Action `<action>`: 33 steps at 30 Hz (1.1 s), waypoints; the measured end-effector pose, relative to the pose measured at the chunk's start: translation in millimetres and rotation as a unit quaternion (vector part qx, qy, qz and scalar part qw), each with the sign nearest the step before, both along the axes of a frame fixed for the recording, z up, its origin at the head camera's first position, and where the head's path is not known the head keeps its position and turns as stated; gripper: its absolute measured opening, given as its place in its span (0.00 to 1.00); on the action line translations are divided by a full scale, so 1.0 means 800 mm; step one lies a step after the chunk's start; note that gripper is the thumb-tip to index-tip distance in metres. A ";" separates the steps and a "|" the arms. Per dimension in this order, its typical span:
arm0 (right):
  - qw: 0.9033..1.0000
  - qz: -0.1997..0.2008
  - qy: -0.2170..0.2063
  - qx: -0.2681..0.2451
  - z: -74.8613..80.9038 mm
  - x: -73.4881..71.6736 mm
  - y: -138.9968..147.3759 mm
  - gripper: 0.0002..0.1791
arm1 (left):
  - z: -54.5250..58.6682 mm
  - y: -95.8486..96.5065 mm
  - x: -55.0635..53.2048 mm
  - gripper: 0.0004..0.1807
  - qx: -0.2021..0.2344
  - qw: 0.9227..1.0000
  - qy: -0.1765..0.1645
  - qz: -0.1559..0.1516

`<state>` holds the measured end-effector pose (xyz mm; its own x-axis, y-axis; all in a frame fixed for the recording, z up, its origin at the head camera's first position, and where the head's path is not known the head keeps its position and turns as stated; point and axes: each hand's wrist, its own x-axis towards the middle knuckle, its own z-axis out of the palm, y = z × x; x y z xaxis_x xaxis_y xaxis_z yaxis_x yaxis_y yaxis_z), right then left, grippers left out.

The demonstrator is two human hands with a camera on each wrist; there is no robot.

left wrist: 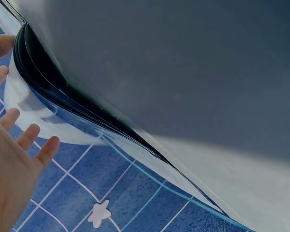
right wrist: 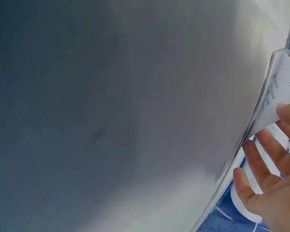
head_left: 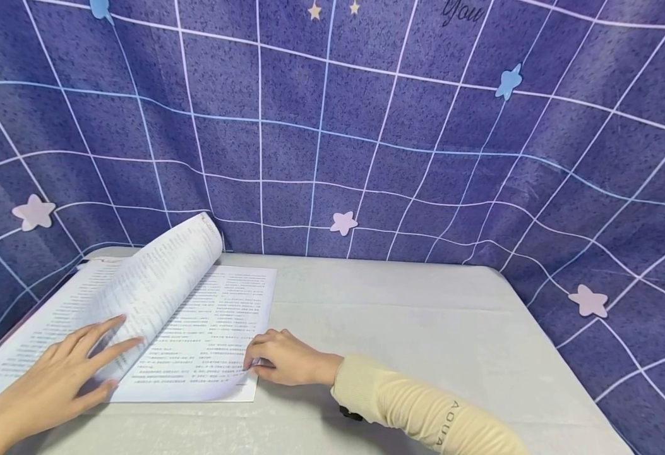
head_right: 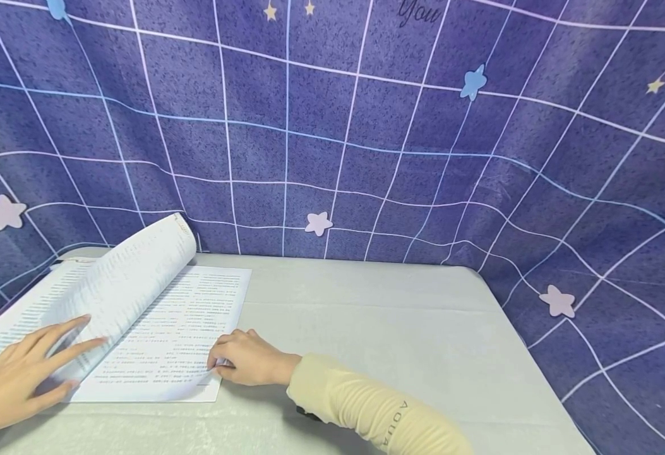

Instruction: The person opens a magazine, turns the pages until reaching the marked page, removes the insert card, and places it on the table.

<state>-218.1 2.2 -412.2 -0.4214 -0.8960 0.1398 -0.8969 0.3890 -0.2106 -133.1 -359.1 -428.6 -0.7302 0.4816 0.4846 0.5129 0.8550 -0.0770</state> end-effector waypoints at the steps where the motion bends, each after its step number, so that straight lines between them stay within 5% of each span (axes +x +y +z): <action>1: 1.000 -0.001 0.000 0.000 0.000 0.000 0.000 0.06 | 0.000 0.000 0.000 0.30 -0.001 1.000 0.002 0.001; 33: 1.000 0.012 0.001 -0.017 -0.001 -0.004 -0.002 0.07 | -0.001 -0.001 0.002 0.29 -0.007 1.000 -0.008 0.014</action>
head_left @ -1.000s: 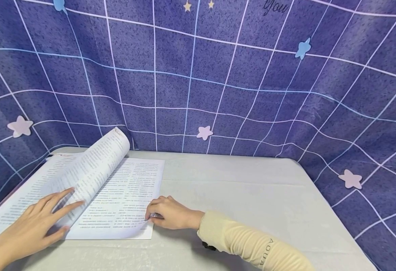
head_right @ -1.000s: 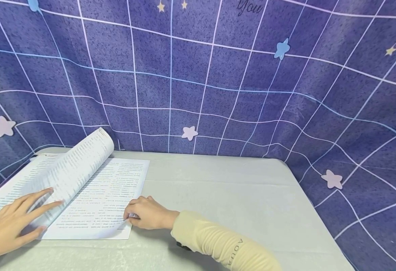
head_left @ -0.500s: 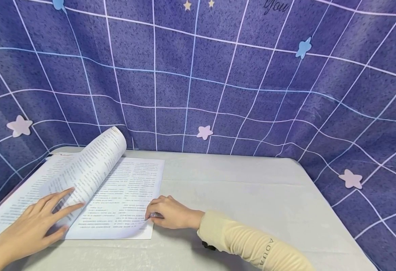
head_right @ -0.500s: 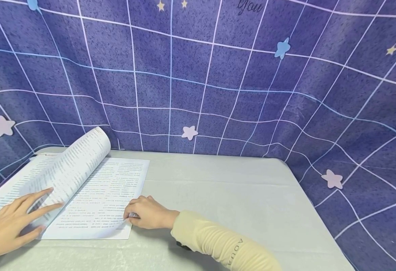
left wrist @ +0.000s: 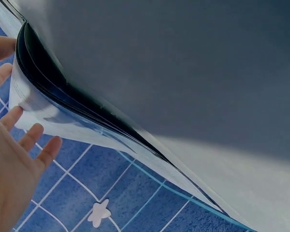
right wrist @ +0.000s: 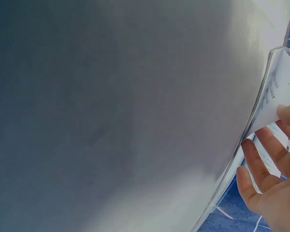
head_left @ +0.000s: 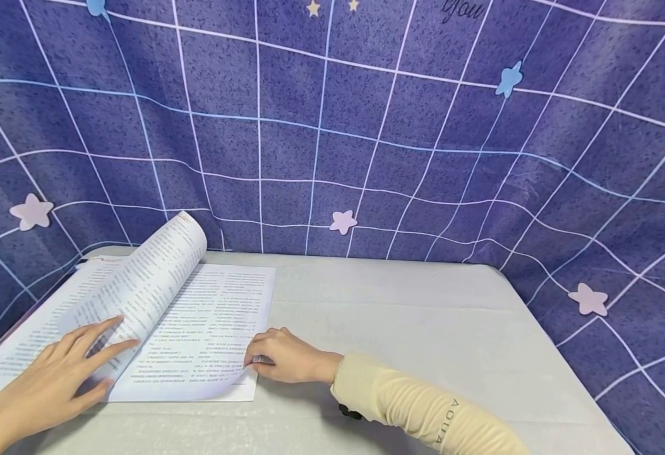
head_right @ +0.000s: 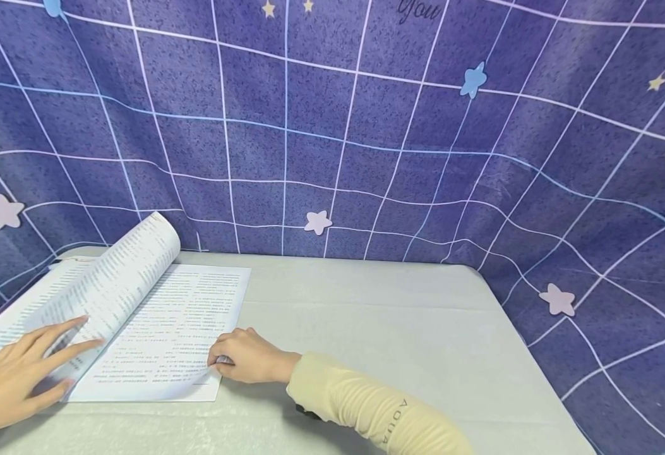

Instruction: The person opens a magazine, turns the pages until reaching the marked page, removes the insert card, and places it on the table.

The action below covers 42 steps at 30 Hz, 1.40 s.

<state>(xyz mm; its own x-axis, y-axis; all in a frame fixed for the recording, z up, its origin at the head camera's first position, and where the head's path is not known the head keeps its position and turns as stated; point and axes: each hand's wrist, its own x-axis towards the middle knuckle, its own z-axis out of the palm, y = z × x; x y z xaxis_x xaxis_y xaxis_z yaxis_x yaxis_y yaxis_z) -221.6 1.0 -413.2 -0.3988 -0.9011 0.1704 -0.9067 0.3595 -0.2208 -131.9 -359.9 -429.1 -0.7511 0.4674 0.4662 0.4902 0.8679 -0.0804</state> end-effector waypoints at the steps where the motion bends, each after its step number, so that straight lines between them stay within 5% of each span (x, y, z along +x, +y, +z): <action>1: 1.000 0.000 0.000 0.001 0.000 0.000 0.000 0.07 | -0.001 0.000 0.000 0.28 0.001 1.000 0.002 -0.001; 19: 1.000 0.001 0.001 -0.007 0.001 -0.002 -0.001 0.06 | -0.005 -0.007 0.000 0.25 0.006 1.000 0.013 -0.005; 31: 0.999 0.004 -0.017 -0.042 0.001 -0.005 -0.003 0.06 | -0.016 -0.010 0.001 0.31 -0.013 0.999 -0.022 0.022; 42: 0.997 -0.013 -0.020 -0.069 0.006 -0.005 -0.006 0.06 | -0.011 -0.001 0.001 0.31 0.003 0.997 -0.047 0.056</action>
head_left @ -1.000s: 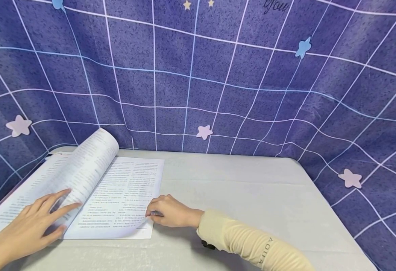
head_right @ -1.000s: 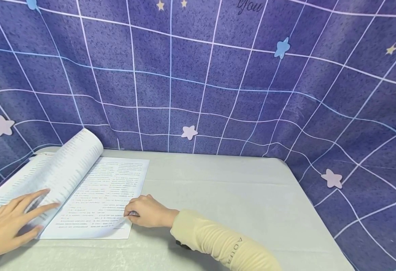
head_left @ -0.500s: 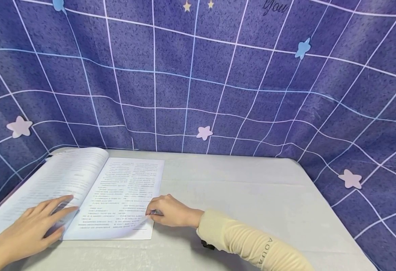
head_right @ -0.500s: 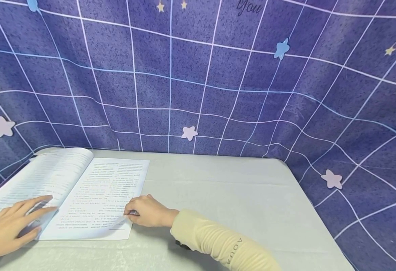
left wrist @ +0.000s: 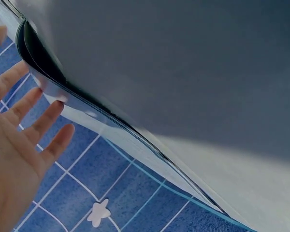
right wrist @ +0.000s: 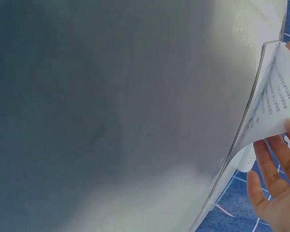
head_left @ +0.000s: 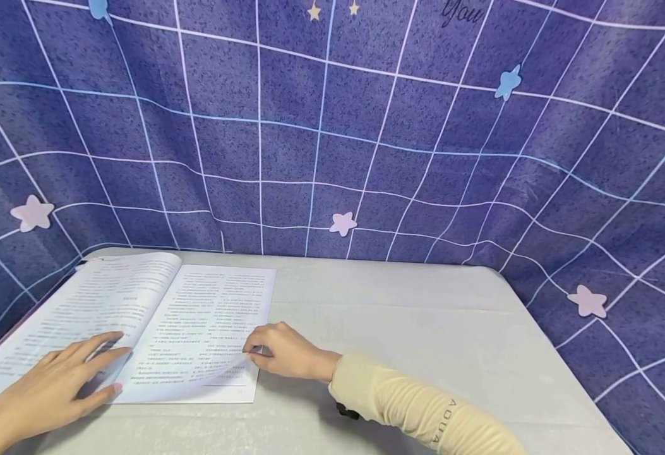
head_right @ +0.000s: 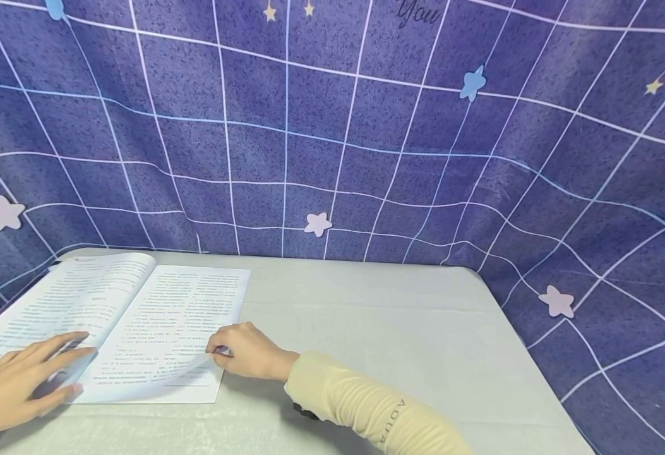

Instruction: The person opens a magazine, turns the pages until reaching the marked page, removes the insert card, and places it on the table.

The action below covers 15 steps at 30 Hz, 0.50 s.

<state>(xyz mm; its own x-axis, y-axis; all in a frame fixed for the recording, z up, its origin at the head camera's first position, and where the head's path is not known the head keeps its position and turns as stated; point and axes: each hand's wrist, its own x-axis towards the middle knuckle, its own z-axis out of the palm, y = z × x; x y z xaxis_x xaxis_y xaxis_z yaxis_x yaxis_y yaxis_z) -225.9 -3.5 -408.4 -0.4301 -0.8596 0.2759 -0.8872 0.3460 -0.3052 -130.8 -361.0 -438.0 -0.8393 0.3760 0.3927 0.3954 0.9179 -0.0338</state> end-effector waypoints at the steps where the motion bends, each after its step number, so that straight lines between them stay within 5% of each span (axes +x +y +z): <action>1: 1.000 -0.001 -0.002 -0.004 0.000 0.000 0.000 0.06 | 0.000 0.000 0.000 0.32 0.001 1.000 -0.002 0.001; 15: 0.999 -0.025 0.016 -0.044 0.005 0.002 -0.006 0.07 | 0.005 0.008 0.003 0.38 0.010 1.000 -0.017 0.013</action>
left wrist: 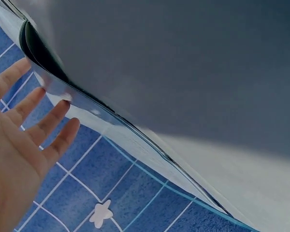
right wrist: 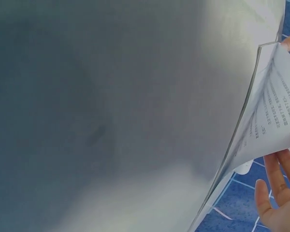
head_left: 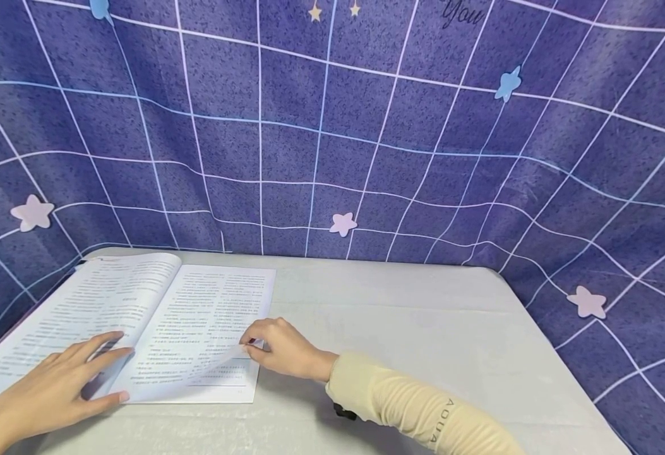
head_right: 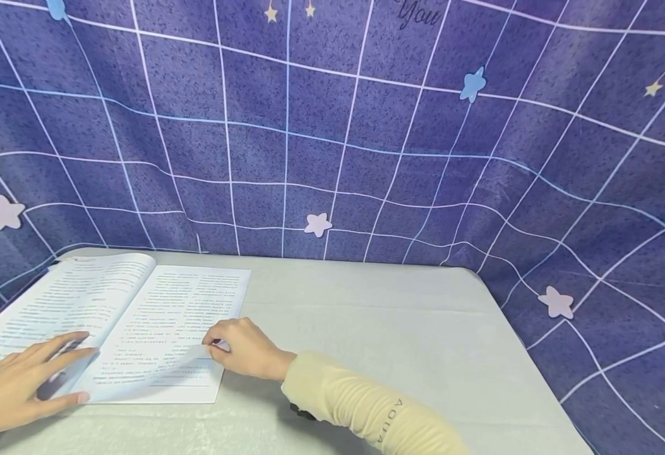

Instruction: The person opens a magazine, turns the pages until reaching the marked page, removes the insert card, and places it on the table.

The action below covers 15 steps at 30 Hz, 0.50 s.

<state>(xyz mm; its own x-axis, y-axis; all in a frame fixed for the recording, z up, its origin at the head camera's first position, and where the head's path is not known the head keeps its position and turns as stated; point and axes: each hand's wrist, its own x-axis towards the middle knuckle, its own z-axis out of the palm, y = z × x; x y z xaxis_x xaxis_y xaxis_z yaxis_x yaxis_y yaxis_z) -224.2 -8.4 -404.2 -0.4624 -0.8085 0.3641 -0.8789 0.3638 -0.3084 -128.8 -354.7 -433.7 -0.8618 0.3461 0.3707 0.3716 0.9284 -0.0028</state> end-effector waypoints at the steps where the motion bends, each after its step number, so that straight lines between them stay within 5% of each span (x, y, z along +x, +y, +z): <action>1: 1.000 -0.002 0.004 -0.004 0.000 0.000 0.000 0.07 | 0.000 0.001 0.000 0.38 0.001 1.000 -0.004 0.002; 15: 0.999 -0.023 -0.011 -0.027 0.006 0.000 -0.004 0.07 | 0.000 0.002 -0.001 0.44 -0.001 1.000 -0.008 -0.008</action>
